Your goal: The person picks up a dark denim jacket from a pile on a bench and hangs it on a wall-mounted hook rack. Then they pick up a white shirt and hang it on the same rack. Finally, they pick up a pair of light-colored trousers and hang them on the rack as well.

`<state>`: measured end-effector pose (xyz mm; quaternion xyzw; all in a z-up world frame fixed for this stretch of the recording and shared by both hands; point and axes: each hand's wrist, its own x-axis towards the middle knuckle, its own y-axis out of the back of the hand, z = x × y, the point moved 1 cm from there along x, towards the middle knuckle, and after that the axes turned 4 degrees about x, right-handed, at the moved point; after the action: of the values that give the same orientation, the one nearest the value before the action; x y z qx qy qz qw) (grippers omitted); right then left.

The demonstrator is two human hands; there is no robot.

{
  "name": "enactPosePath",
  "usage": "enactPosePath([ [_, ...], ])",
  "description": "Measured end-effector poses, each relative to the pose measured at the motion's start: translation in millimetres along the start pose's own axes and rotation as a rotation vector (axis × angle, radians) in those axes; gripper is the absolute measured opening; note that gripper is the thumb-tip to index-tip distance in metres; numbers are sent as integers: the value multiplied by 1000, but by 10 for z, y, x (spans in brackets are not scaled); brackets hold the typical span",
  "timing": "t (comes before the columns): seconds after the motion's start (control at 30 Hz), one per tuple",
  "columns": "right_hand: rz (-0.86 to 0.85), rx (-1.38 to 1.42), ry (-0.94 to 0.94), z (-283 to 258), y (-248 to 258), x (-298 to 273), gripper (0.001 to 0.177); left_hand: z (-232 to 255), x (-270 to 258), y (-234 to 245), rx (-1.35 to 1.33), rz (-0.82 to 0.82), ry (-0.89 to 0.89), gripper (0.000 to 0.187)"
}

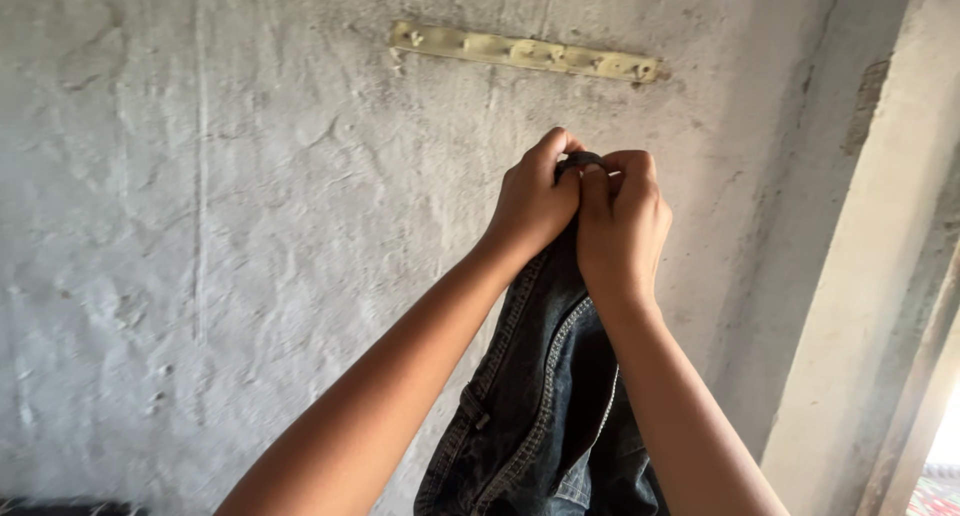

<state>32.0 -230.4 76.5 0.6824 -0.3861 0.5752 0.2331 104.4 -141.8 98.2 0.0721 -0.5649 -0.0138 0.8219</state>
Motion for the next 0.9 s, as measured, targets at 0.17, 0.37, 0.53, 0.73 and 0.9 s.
enactPosePath([
  [0.17, -3, -40, 6, 433, 41, 217, 16, -169, 258, -421, -7, -7, 12, 20],
  [0.37, 24, -63, 45, 889, 61, 426, 19, -423, 544, -898, -52, 5, -37, 25],
  [0.53, 30, -113, -1, 1234, -73, 564, 21, -764, 798, -1199, -67, -22, -45, 25],
  [0.73, 86, -197, 65, 1700, -403, 608, 19, -1321, 1004, -1487, -125, -6, -93, 26],
  [0.9, 105, -252, 112, 2120, -692, 725, 18, -1763, 1326, -1731, -149, 22, -141, 28],
])
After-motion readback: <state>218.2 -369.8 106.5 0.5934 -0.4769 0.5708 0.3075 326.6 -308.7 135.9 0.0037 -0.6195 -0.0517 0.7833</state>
